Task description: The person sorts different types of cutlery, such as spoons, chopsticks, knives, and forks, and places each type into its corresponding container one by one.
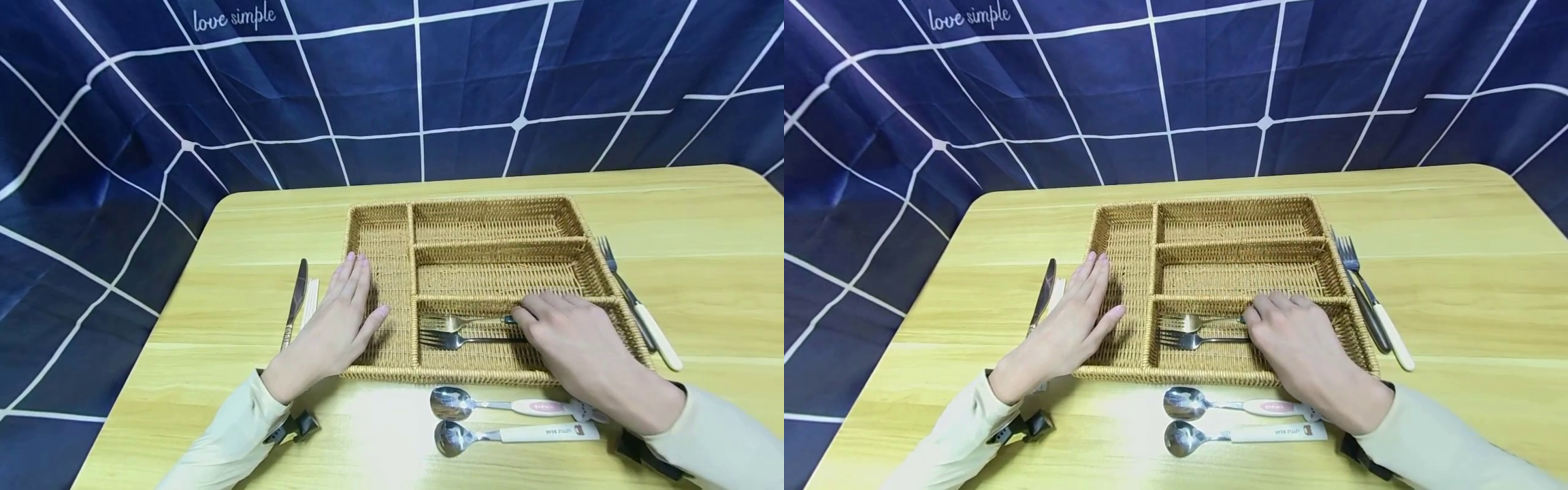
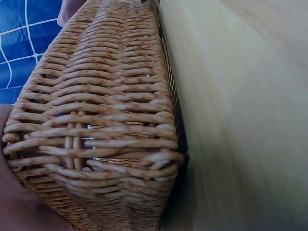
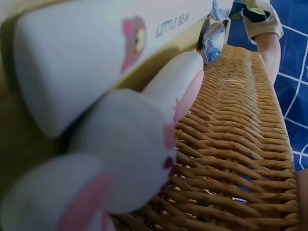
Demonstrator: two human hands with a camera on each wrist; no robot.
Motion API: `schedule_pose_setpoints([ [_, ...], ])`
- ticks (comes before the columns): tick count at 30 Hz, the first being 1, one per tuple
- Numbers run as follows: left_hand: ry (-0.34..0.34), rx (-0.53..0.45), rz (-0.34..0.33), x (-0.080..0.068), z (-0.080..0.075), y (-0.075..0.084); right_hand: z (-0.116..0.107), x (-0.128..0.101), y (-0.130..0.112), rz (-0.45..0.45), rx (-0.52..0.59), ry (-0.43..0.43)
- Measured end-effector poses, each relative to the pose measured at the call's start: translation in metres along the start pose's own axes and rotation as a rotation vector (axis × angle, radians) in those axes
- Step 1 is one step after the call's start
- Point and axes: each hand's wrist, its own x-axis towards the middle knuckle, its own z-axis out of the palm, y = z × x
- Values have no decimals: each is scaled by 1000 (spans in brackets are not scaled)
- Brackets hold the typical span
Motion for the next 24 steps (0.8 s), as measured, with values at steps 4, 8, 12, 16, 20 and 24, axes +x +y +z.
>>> schedule_pose_setpoints([
  [4, -3, 5, -2, 0, 0, -1, 1, 2, -1, 10, 1, -13],
  [8, -5, 4, -2, -1, 1, -1, 3, 3, 1, 39, 32, -22],
  [12, -6, 5, 2, 0, 1, -1, 0, 1, 6, 82, 74, -21],
  [16, -5, 13, 6, 0, 1, -1, -8, -7, 17, 133, 122, 5],
  [20, -5, 12, 8, 0, 0, -1, -19, -17, 33, 199, 174, 49],
  [24, -13, 9, 7, 0, -1, -1, -28, -28, 50, 294, 154, 66],
])
